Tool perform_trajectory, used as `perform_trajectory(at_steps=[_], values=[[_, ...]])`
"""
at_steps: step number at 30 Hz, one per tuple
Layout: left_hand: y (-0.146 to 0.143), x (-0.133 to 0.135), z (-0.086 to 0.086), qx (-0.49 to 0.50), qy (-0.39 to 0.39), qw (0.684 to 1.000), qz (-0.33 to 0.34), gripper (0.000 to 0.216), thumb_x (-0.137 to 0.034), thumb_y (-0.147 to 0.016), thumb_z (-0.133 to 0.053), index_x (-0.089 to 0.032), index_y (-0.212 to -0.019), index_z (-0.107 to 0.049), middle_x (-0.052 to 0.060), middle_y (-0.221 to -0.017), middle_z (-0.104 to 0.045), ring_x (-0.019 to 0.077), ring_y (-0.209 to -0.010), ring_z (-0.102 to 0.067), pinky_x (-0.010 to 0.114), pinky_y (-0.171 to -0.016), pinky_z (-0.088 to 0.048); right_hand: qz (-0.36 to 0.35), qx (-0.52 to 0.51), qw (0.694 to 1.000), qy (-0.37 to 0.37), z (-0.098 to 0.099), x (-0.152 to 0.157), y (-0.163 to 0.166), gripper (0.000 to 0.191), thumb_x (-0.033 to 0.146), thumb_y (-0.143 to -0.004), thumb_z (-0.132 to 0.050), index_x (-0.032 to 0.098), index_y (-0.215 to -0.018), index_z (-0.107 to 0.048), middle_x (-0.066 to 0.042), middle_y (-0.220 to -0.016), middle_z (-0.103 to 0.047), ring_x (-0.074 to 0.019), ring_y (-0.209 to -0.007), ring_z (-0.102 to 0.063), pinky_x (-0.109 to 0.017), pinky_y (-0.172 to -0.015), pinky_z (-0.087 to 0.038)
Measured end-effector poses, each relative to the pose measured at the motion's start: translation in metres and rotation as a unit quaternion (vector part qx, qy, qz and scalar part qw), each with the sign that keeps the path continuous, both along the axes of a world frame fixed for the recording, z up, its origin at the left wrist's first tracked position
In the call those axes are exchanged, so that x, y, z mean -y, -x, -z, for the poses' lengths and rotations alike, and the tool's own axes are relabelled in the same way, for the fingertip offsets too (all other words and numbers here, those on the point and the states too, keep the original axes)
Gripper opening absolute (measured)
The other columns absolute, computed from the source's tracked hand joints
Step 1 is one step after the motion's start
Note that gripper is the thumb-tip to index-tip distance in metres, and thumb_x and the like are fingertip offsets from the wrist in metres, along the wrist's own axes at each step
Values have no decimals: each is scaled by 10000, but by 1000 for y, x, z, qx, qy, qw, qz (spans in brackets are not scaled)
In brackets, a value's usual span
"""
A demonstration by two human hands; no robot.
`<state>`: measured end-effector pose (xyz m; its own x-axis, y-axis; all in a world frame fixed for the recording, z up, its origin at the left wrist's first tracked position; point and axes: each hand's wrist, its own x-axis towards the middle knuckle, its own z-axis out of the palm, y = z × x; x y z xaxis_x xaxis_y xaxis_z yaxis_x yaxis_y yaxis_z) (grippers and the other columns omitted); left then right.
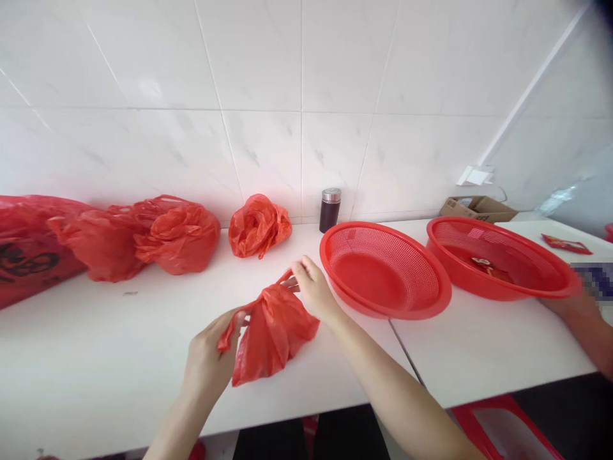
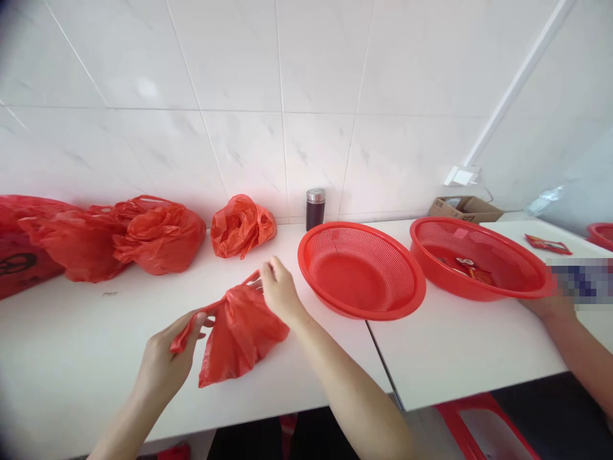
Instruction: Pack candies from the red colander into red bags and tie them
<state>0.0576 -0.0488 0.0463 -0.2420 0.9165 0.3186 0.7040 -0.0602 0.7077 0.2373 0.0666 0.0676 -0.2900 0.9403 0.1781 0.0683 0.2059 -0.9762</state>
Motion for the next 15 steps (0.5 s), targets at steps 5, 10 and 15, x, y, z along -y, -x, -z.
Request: perform_trajectory(at_steps=[5, 10, 15], values=[[-6, 23, 37, 105, -3, 992, -65, 351, -494, -915, -411, -271, -1018, -661, 50, -1098, -705, 243, -1035, -645, 341, -870, -510, 153, 112, 982, -6, 41, -14, 17, 248, 383, -986, -173, 243, -918, -367, -12, -794, -572, -169, -731, -610, -261, -639, -447], [-23, -9, 57, 166, -77, 975, -128, 398, -467, -949, -333, -250, -1169, -584, 85, -1282, -578, 224, -1220, -524, 373, -1031, -414, 94, 277, 951, -96, 61, 5, 43, 278, 400, -1001, -223, 259, -1007, -462, -6, -866, -647, -191, -778, -609, -277, -694, -369], [-4, -51, 71, 51, 13, 996, -77, 380, -359, -942, -337, -264, -1210, -590, 54, -1238, -627, 210, -1121, -591, 325, -947, -457, 88, 361, 924, -86, 75, -9, 39, 273, 365, -1010, -226, 256, -1042, -475, -15, -863, -677, -185, -762, -620, -264, -633, -319]])
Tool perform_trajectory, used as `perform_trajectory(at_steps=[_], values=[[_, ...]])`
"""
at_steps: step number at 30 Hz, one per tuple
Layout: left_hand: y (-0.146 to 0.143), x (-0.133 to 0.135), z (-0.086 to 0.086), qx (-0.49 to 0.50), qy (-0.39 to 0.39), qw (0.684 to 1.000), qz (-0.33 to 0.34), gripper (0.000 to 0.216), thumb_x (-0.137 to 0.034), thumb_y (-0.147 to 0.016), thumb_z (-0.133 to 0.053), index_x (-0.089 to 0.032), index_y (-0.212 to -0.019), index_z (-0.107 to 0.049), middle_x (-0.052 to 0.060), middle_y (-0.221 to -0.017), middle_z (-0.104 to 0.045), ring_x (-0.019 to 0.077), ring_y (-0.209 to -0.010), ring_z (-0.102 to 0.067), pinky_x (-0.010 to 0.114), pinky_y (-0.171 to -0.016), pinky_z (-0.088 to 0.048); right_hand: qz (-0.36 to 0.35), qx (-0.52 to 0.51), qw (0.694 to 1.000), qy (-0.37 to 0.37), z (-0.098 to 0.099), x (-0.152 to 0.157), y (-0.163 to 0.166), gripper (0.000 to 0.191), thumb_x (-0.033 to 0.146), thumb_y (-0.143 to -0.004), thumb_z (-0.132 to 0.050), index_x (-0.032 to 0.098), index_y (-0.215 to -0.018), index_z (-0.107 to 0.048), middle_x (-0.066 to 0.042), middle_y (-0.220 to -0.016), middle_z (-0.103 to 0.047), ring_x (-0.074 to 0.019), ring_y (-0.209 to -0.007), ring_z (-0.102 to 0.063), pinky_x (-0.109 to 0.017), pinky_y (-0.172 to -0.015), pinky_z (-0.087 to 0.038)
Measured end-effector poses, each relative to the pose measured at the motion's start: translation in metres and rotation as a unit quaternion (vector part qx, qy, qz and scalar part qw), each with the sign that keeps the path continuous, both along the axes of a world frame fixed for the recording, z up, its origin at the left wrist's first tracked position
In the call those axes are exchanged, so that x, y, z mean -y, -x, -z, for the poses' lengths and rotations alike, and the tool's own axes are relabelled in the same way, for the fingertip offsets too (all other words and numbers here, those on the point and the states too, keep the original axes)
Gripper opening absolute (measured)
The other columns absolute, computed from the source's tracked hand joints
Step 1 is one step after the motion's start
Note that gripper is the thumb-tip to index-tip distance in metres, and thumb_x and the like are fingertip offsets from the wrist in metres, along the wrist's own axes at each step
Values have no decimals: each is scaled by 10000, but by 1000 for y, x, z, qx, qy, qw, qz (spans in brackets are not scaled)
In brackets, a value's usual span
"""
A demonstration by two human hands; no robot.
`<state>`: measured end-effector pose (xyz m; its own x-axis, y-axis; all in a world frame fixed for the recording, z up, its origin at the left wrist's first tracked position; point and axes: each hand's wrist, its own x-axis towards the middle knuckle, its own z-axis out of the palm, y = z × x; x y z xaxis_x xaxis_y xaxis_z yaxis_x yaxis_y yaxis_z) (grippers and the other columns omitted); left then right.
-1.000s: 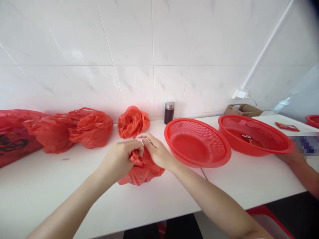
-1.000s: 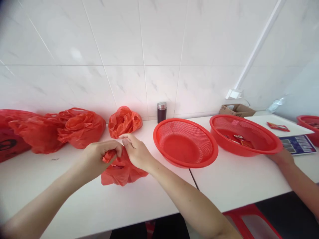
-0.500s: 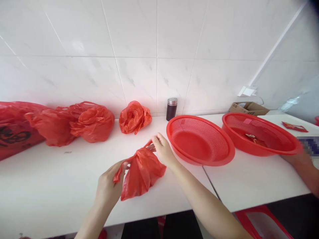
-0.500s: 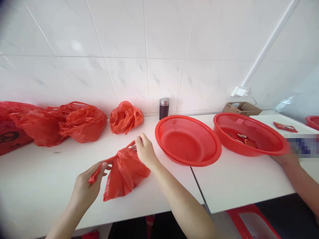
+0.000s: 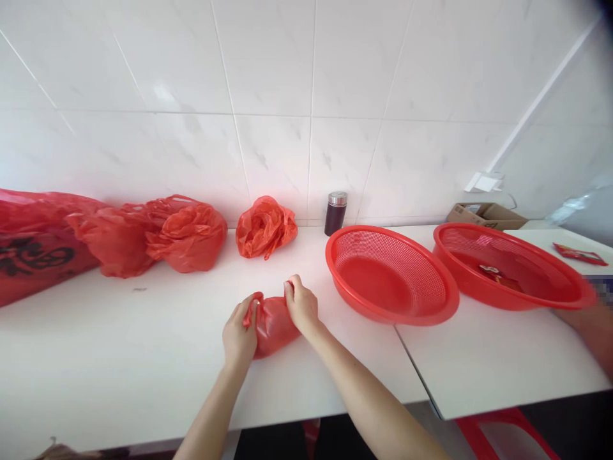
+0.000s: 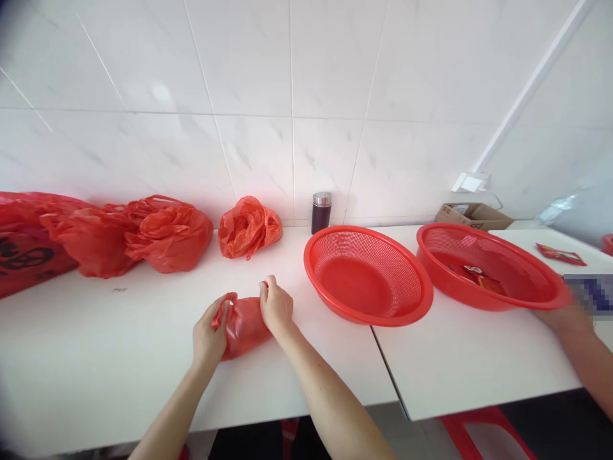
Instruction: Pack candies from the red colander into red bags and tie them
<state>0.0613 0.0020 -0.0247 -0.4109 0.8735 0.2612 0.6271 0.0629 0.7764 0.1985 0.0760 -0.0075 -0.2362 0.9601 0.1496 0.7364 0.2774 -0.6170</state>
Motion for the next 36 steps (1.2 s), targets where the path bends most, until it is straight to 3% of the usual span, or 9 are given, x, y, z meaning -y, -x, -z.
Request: perform_trajectory(at_steps=[4, 9, 13, 23, 32, 36], values=[[22, -31, 1, -45, 74, 994, 61, 434, -152, -835, -398, -295, -1149, -662, 21, -1165, -695, 220, -1047, -632, 305, -864, -472, 22, 55, 998, 25, 9, -28, -10, 208, 341, -997, -298, 239, -1020, -478, -38, -823, -684, -196, -738, -631, -272, -599, -296], [33, -64, 7, -100, 141, 982, 82, 498, -108, -795, -376, -286, -1141, -687, 50, -1059, -732, 238, -957, -658, 319, -797, -473, 42, 104, 993, 32, 20, -52, -8, 170, 283, -987, -341, 202, -1036, -483, -87, -846, -699, -214, -778, -649, -291, -616, -316], [32, -70, 13, -147, 134, 977, 81, 590, -78, -770, -348, -293, -1250, -615, 47, -1123, -690, 231, -950, -633, 306, -765, -453, 55, 125, 990, 24, 29, -62, -3, 187, 277, -994, -334, 195, -1073, -482, -85, -849, -707, -210, -789, -660, -290, -630, -343], [30, -74, 24, -228, 136, 962, 59, 670, -43, -744, -343, -324, -1311, -562, 45, -998, -632, 198, -734, -587, 306, -633, -366, 72, 140, 988, 8, 47, -77, 7, 241, 265, -996, -310, 193, -1121, -503, -77, -822, -714, -219, -766, -671, -293, -654, -388], [24, -70, 24, -134, 119, 983, 23, 505, -121, -776, -411, -324, -1158, -671, 54, -973, -668, 237, -775, -586, 343, -667, -358, 109, 62, 992, -17, 52, -77, 6, 210, 227, -966, -352, 203, -1072, -531, -61, -775, -694, -203, -703, -634, -278, -614, -344], [23, -53, 23, 3, 80, 997, 4, 332, -345, -865, -422, -286, -1076, -672, 47, -935, -682, 230, -838, -599, 334, -741, -415, 180, -21, 983, -26, 51, -76, -2, 226, 260, -980, -304, 212, -1049, -513, -39, -735, -668, -195, -643, -598, -263, -557, -296]])
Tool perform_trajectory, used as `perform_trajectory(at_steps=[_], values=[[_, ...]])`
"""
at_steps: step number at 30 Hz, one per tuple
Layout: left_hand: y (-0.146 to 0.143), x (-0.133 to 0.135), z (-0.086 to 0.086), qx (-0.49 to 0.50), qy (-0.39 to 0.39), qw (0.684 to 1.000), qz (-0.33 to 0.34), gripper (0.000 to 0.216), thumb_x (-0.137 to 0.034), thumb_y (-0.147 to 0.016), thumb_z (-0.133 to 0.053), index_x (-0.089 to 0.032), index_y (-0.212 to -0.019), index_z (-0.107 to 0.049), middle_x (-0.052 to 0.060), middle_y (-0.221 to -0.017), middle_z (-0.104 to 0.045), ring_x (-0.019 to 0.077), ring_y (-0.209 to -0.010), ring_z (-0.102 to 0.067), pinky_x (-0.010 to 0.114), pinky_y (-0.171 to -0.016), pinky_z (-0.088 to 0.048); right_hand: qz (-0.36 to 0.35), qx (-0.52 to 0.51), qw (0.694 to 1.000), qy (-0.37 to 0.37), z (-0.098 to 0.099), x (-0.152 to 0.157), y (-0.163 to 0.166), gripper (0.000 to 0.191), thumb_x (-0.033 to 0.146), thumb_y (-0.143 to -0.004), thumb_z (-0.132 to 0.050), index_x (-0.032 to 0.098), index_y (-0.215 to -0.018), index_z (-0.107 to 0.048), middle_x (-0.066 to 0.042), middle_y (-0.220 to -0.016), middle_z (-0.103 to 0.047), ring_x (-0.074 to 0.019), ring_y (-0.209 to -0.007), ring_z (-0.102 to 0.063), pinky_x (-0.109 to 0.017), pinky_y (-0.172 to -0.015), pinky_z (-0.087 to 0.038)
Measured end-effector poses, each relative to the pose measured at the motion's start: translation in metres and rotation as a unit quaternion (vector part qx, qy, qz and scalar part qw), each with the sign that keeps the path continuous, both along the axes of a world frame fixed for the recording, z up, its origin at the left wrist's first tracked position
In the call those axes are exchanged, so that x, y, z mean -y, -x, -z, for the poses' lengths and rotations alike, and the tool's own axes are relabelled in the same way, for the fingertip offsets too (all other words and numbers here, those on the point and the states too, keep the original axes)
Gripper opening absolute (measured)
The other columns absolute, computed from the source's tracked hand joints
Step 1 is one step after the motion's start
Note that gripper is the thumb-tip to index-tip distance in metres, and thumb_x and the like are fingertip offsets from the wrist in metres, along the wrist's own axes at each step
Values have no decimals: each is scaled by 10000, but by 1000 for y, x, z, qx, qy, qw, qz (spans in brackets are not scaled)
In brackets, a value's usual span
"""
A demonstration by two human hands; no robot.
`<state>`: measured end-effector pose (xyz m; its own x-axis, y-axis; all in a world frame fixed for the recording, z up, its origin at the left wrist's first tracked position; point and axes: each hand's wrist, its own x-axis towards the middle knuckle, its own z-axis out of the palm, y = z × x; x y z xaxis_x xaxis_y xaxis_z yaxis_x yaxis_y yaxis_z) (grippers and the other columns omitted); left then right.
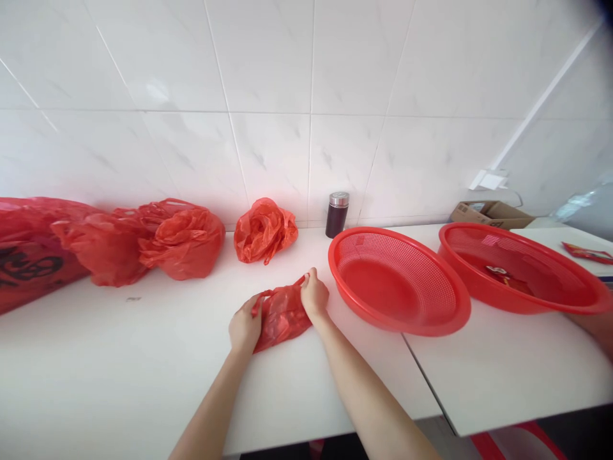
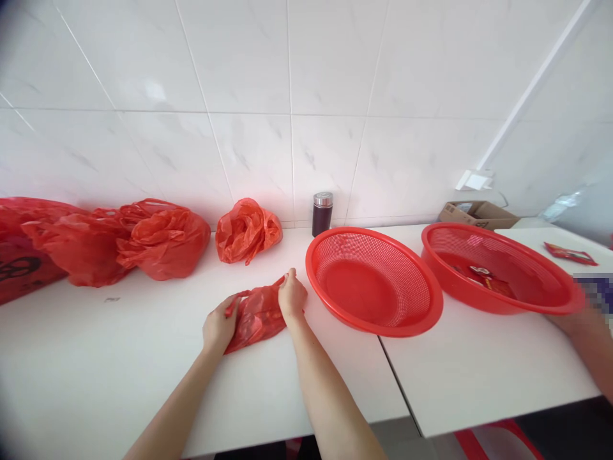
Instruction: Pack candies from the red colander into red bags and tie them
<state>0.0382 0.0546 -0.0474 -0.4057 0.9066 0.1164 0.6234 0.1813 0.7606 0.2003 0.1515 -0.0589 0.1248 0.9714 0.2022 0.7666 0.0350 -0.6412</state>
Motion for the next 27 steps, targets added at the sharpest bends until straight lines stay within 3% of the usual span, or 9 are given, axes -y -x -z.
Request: perform_trajectory(at_steps=[5, 9, 12, 15, 17, 19, 21, 23, 27], values=[[-5, 44, -5, 195, -29, 980, -14, 469, -596, -854, -381, -200, -714, -589, 27, -673, -595, 184, -696, -583, 290, -683, -481, 49, -119, 991, -45, 2, 1, -5, 264, 338, -986, -251, 239, -988, -496, -11, -801, -652, -179, -666, -581, -247, -553, -294], [-13, 77, -11, 293, -43, 955, -31, 433, -608, -802, -509, -203, -661, -568, 6, -652, -558, 163, -690, -546, 280, -714, -496, 46, -206, 975, -69, 6, 3, -5, 280, 390, -975, -256, 246, -925, -491, 30, -670, -593, -160, -574, -567, -242, -555, -328], [-12, 84, -13, 355, -52, 932, -47, 414, -595, -765, -574, -199, -646, -593, 15, -679, -582, 173, -725, -563, 309, -776, -506, 27, -266, 961, -77, 6, 5, -4, 276, 417, -970, -270, 248, -889, -472, 63, -590, -534, -140, -492, -551, -238, -551, -359], [-2, 77, -20, 299, -40, 952, -56, 388, -567, -752, -577, -183, -752, -635, 61, -760, -639, 227, -757, -615, 384, -752, -523, 15, -322, 943, -85, 3, 6, -6, 278, 448, -965, -282, 245, -874, -448, 67, -595, -517, -133, -477, -549, -237, -545, -391], [3, 68, -32, 241, -65, 963, -97, 356, -492, -768, -577, -196, -962, -624, 97, -1008, -656, 258, -919, -619, 425, -839, -497, 8, -357, 930, -86, 1, 7, -8, 278, 462, -960, -290, 243, -879, -440, 64, -596, -508, -134, -474, -542, -240, -534, -409], [0, 56, -49, 167, -128, 970, -124, 368, -402, -806, -557, -245, -1138, -549, 82, -1250, -568, 240, -1102, -548, 419, -983, -410, -1, -386, 919, -84, 0, 7, -9, 270, 468, -952, -312, 240, -884, -439, 61, -596, -502, -134, -472, -533, -241, -524, -422], [-13, 41, -64, 35, -145, 987, -67, 367, -348, -848, -509, -265, -1205, -516, 70, -1344, -505, 228, -1203, -472, 406, -1061, -322, -6, -410, 908, -81, -2, 8, -10, 264, 471, -943, -332, 238, -892, -444, 59, -599, -499, -132, -472, -526, -240, -514, -431], [-30, 22, -73, -86, -91, 991, 36, 365, -324, -847, -508, -243, -1201, -549, 98, -1334, -523, 276, -1232, -442, 459, -1065, -294, -12, -431, 899, -79, -3, 8, -11, 271, 476, -937, -340, 232, -904, -453, 51, -612, -503, -131, -484, -524, -240, -506, -438], [-47, -9, -82, -107, 51, 982, 145, 231, -276, -742, -612, -211, -951, -685, 114, -1005, -688, 333, -1019, -578, 500, -919, -403, -39, -469, 879, -74, -5, 9, -18, 302, 480, -919, -364, 208, -988, -476, 44, -617, -507, -129, -507, -532, -239, -509, -456]])
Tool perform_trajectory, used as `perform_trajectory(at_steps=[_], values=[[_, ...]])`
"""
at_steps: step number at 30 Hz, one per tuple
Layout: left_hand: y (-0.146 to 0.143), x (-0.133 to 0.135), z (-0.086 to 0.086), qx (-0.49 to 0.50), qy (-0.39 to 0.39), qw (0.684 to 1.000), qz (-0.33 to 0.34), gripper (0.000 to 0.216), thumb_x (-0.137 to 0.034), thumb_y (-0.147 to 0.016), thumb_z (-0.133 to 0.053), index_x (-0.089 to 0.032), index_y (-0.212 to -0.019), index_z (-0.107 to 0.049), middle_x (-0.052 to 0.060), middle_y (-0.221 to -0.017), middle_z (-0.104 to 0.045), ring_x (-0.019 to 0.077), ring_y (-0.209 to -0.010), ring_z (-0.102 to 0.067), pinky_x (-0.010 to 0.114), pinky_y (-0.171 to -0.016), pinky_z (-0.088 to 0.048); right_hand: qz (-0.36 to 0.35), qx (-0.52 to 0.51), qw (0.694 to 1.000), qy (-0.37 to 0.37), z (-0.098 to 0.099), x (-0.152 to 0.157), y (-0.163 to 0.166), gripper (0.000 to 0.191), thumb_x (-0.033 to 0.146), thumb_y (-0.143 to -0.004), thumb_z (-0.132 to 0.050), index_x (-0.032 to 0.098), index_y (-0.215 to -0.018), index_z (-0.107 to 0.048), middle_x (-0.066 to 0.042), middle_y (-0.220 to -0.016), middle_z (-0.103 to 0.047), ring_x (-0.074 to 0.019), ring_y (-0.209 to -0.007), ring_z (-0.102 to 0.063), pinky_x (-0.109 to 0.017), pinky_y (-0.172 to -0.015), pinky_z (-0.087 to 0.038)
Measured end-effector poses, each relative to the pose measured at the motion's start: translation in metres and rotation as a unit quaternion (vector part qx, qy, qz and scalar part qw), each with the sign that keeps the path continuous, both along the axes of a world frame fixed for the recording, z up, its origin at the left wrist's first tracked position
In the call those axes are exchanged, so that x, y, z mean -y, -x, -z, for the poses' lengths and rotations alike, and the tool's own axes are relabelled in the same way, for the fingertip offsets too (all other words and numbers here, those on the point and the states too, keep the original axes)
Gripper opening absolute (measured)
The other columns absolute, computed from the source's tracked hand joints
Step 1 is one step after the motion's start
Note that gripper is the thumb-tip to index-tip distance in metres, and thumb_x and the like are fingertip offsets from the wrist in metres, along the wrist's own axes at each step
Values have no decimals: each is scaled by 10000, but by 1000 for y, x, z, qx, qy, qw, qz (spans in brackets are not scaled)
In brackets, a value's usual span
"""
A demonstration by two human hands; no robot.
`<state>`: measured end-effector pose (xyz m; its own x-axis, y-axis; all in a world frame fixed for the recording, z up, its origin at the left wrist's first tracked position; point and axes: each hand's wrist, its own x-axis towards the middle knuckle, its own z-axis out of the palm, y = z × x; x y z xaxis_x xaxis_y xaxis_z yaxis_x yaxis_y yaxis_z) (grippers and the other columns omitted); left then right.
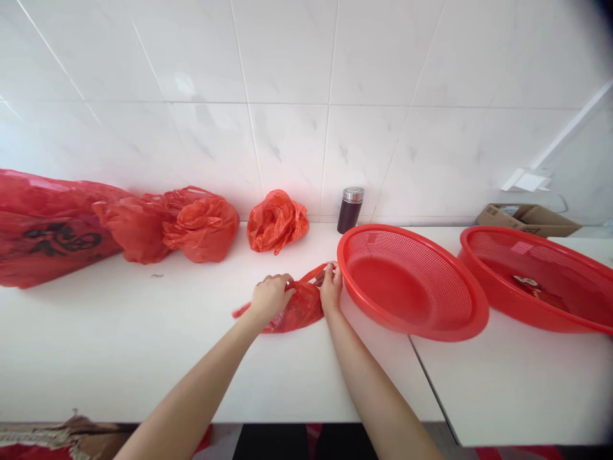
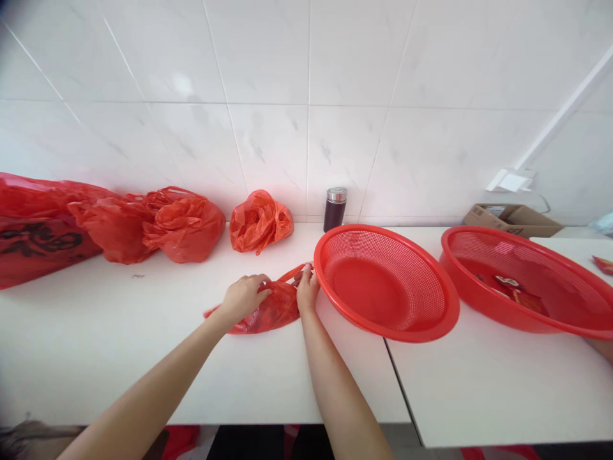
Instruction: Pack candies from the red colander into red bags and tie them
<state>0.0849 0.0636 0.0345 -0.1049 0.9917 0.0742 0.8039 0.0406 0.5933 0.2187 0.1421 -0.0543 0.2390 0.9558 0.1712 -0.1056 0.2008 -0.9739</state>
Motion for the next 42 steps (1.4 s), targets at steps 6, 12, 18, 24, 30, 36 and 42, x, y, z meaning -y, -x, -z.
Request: perform_trajectory(at_steps=[6, 12, 18, 24, 30, 36, 42], values=[[74, 10, -56, 83, 112, 989, 43, 340, -460, -773, -550, -174, -900, -682, 47, -804, -680, 186, -703, -627, 304, -653, -511, -47, -40, 998, -2, 3, 3, -9, 386, 400, -855, -497, 209, -1183, -422, 61, -634, -545, -120, -531, -537, -251, -564, -487], [73, 46, -55, 26, 97, 994, -40, 484, -589, -817, -436, -209, -1040, -635, 89, -982, -669, 224, -789, -628, 358, -703, -486, -78, -48, 996, 6, 6, 4, -7, 323, 369, -834, -535, 220, -1109, -454, 58, -633, -558, -120, -554, -530, -251, -574, -475], [5, 30, -8, -32, 110, 993, 3, 267, -389, -677, -682, -200, -866, -685, 116, -914, -698, 323, -943, -613, 419, -822, -434, -107, -40, 993, 16, 4, 8, -15, 300, 396, -801, -571, 207, -1025, -512, 34, -657, -589, -127, -586, -551, -255, -585, -481], [57, 40, -36, 89, 89, 992, 27, 213, -379, -754, -584, -213, -853, -676, 42, -901, -708, 216, -828, -629, 328, -764, -481, -130, -40, 990, 29, 5, 1, -19, 267, 392, -787, -585, 195, -962, -544, 26, -666, -579, -120, -570, -554, -253, -566, -476], [169, 88, -75, 219, 66, 968, -100, 427, -497, -690, -683, -167, -960, -654, 64, -858, -703, 195, -715, -637, 284, -593, -495, -140, -34, 989, 44, 6, -5, -17, 247, 381, -761, -604, 194, -915, -558, 28, -653, -572, -117, -553, -546, -249, -544, -466], [290, 118, -90, 103, 52, 947, -301, 392, -365, -717, -694, -107, -1010, -657, -54, -741, -696, 118, -745, -601, 226, -712, -431, -141, -11, 989, 39, 3, 1, -16, 252, 398, -769, -599, 194, -913, -560, 28, -653, -573, -118, -562, -553, -255, -566, -471], [356, 140, -72, -75, 61, 899, -428, 305, -397, -728, -651, -118, -849, -672, -99, -512, -528, 131, -757, -566, 231, -766, -381, -138, 22, 990, 25, 4, 4, -15, 254, 419, -786, -589, 198, -906, -559, 22, -650, -573, -127, -566, -553, -265, -574, -476]])
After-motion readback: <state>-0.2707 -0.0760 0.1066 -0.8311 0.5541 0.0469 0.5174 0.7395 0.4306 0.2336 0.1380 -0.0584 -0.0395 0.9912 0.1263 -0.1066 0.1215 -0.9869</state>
